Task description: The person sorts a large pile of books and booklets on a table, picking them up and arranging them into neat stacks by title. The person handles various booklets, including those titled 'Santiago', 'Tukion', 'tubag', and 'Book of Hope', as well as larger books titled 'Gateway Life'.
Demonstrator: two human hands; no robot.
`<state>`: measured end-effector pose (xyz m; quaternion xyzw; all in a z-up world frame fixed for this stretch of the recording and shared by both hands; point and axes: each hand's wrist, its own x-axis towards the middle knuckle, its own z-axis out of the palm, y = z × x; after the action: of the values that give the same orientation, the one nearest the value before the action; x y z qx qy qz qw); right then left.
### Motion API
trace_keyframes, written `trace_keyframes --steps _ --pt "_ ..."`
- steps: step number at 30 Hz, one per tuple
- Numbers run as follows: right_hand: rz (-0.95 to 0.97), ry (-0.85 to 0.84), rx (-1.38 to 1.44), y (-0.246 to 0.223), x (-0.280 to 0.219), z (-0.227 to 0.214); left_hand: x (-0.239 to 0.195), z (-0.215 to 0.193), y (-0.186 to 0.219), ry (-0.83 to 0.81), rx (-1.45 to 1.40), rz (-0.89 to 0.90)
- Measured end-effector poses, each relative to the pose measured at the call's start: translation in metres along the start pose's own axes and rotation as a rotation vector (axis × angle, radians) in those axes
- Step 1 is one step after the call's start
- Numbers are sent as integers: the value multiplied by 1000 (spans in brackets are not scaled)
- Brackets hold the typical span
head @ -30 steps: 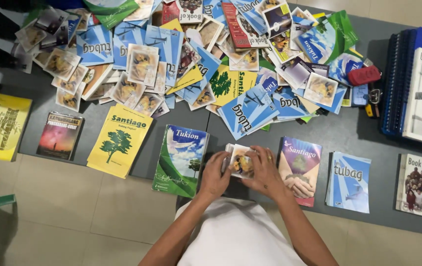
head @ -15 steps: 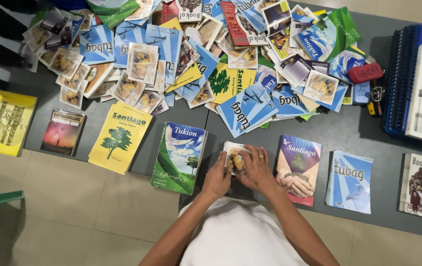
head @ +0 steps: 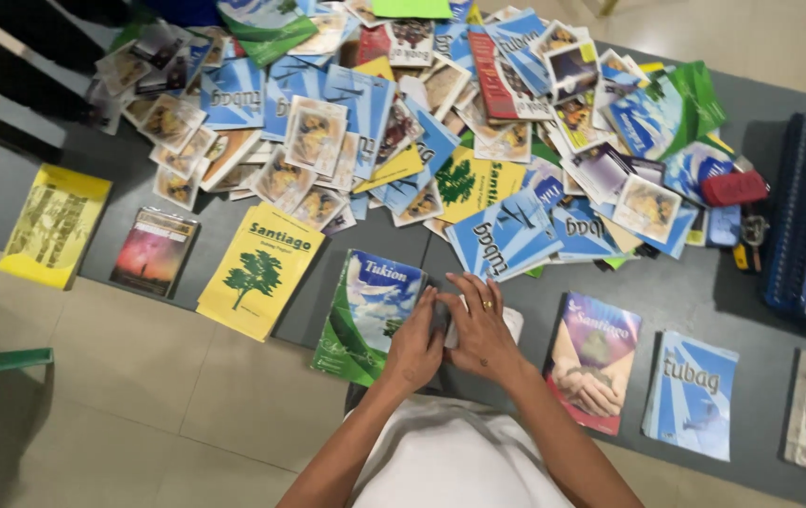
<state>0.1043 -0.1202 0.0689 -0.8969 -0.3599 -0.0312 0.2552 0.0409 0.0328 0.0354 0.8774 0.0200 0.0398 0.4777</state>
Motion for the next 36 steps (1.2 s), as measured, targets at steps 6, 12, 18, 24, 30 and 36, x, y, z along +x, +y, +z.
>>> trace_keyframes --steps 6,12,18,24,30,36 --pt "-89 -88 142 -36 84 -1 25 -60 -20 155 -62 -89" --pt "-201 -24 190 -44 158 47 59 -107 -77 338 -158 -143" --pt "-114 1 215 -39 233 87 115 -145 -121 393 -226 -282" --pt "16 83 148 -17 292 132 159 -153 -154 415 -257 -195" --pt "96 230 27 -10 336 135 166 -154 -160 367 -216 -211" --pt "206 236 40 4 333 142 157 -166 -146 376 -294 -236"
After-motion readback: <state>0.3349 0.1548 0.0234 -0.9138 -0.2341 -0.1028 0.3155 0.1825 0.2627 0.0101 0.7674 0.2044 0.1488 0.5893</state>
